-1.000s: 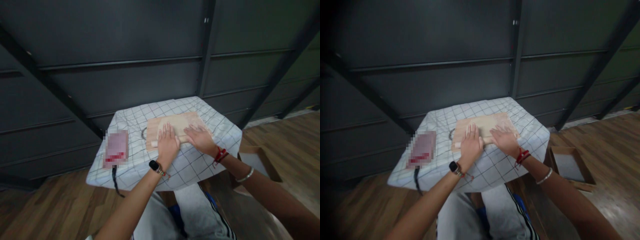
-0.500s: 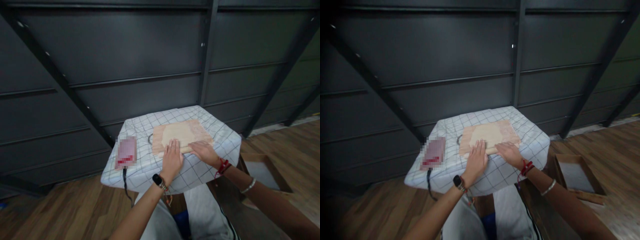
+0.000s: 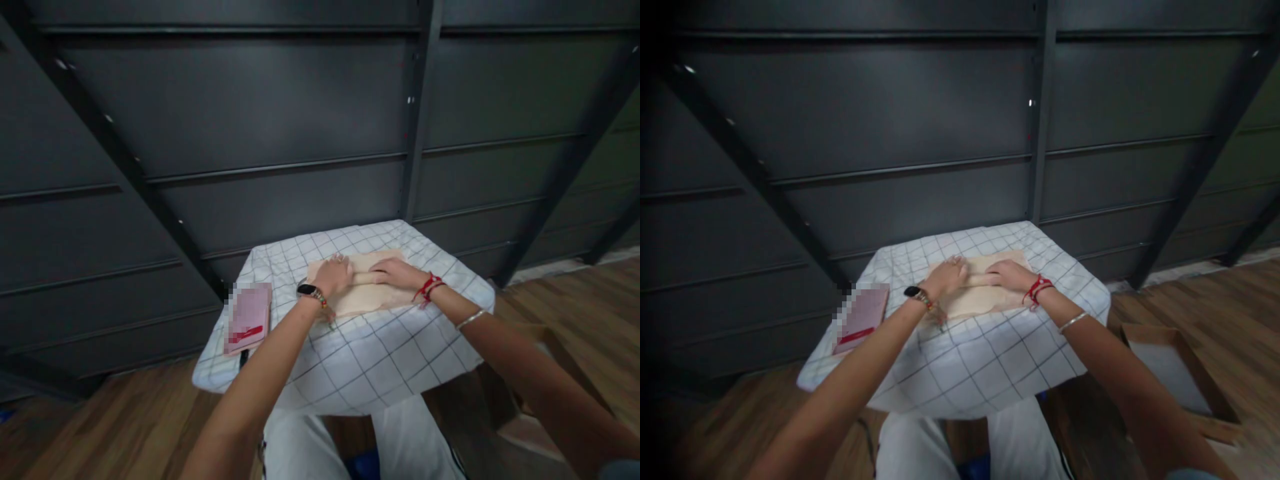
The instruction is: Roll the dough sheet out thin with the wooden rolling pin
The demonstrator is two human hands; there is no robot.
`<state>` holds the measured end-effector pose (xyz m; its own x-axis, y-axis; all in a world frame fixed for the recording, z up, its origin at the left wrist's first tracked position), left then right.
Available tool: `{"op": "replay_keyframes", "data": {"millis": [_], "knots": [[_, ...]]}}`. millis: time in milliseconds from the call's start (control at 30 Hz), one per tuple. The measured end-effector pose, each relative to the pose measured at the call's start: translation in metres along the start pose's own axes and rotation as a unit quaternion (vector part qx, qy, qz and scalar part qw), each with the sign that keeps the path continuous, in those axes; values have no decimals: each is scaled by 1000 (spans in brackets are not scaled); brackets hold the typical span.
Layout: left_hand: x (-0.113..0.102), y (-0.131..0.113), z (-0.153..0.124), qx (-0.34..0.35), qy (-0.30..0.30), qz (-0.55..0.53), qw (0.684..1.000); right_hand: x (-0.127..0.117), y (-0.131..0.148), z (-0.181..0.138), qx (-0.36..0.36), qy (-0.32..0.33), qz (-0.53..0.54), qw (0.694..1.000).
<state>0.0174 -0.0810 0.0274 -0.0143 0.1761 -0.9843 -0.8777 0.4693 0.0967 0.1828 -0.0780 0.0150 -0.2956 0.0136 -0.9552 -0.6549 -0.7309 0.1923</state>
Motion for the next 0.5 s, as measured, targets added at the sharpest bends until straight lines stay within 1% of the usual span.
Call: {"op": "replay_keyframes", "data": {"millis": [67, 133, 200, 333, 400, 500], "knots": [[14, 0, 1, 10, 6, -17, 1000, 8, -7, 9, -23, 24, 3, 999], [21, 1, -2, 10, 1, -34, 999, 11, -15, 17, -26, 19, -8, 999], [22, 3, -5, 22, 20, -61, 998, 13, -22, 25, -16, 23, -22, 999], [20, 7, -5, 107, 100, -109, 983, 20, -27, 31, 6, 58, -31, 998], [19, 10, -5, 129, 115, -122, 977, 23, -26, 27, 22, 58, -26, 998], [21, 11, -4, 134, 116, -136, 975, 26, -24, 17, 25, 47, -22, 998]]}}
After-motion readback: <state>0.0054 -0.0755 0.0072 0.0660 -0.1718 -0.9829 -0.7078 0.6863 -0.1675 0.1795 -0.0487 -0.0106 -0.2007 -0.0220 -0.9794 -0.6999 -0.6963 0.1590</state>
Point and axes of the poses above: each hand's wrist, its own z-axis towards the middle knuckle, its own x-axis out of the palm, y = z × x, the point moved 4 cm from there along z, towards the middle knuckle, and after that the axes turned 3 degrees about y, right-handed, at the moved point
